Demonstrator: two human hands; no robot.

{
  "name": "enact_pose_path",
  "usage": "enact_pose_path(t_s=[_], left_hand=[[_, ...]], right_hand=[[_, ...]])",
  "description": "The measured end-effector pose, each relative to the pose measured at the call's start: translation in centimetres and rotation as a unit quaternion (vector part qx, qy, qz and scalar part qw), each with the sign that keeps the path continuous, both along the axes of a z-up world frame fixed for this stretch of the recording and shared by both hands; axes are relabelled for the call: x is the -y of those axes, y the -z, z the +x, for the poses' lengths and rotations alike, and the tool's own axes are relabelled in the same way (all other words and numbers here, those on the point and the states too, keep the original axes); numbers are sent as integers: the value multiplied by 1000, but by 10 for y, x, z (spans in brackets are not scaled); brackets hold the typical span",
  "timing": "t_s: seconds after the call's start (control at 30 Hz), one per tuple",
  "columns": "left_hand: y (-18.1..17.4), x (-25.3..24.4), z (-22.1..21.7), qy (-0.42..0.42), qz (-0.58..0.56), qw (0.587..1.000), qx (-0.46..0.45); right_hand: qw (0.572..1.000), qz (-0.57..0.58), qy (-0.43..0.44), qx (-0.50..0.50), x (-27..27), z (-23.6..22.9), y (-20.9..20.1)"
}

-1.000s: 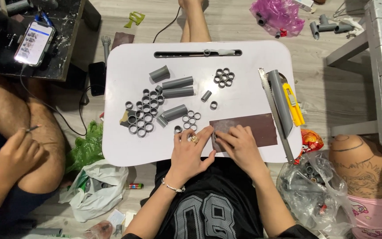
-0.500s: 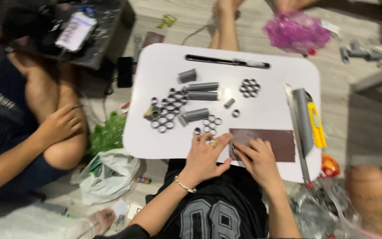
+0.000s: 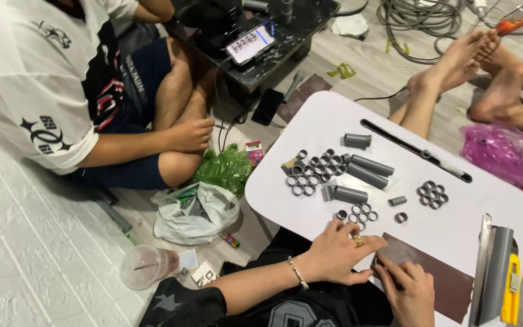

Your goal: The person is sanding the edges of small PVC rings using a piece of sandpaper on a white tray.

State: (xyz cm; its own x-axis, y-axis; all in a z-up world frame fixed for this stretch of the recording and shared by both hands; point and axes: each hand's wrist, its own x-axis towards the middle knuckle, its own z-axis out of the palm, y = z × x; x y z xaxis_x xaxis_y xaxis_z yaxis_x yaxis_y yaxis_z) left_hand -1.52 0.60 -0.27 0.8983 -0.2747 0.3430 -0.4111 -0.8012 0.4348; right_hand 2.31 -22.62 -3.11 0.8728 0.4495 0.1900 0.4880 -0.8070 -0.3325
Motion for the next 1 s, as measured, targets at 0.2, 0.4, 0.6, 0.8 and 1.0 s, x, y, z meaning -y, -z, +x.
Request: enact_pose_path(t_s=[0.2,0.4,0.6,0.8,1.0], left_hand=[[5,1,3,-8,9,1000,10],[5,0,3,-6,6,1000,5],[3,0,4,-9,5,1000,9],[4,0,5,-8,19,1000,1],[14,2,8,11,40,998,-50]], right_hand=[[994,-95,44,34,44,10,28],[999,7,41,11,-14,-2,-2],[1000,-6,20,-1,7,-10,-6],[997,11,51,50,-1,3,-3],[998,60,35,-2,-12,-20,-18]])
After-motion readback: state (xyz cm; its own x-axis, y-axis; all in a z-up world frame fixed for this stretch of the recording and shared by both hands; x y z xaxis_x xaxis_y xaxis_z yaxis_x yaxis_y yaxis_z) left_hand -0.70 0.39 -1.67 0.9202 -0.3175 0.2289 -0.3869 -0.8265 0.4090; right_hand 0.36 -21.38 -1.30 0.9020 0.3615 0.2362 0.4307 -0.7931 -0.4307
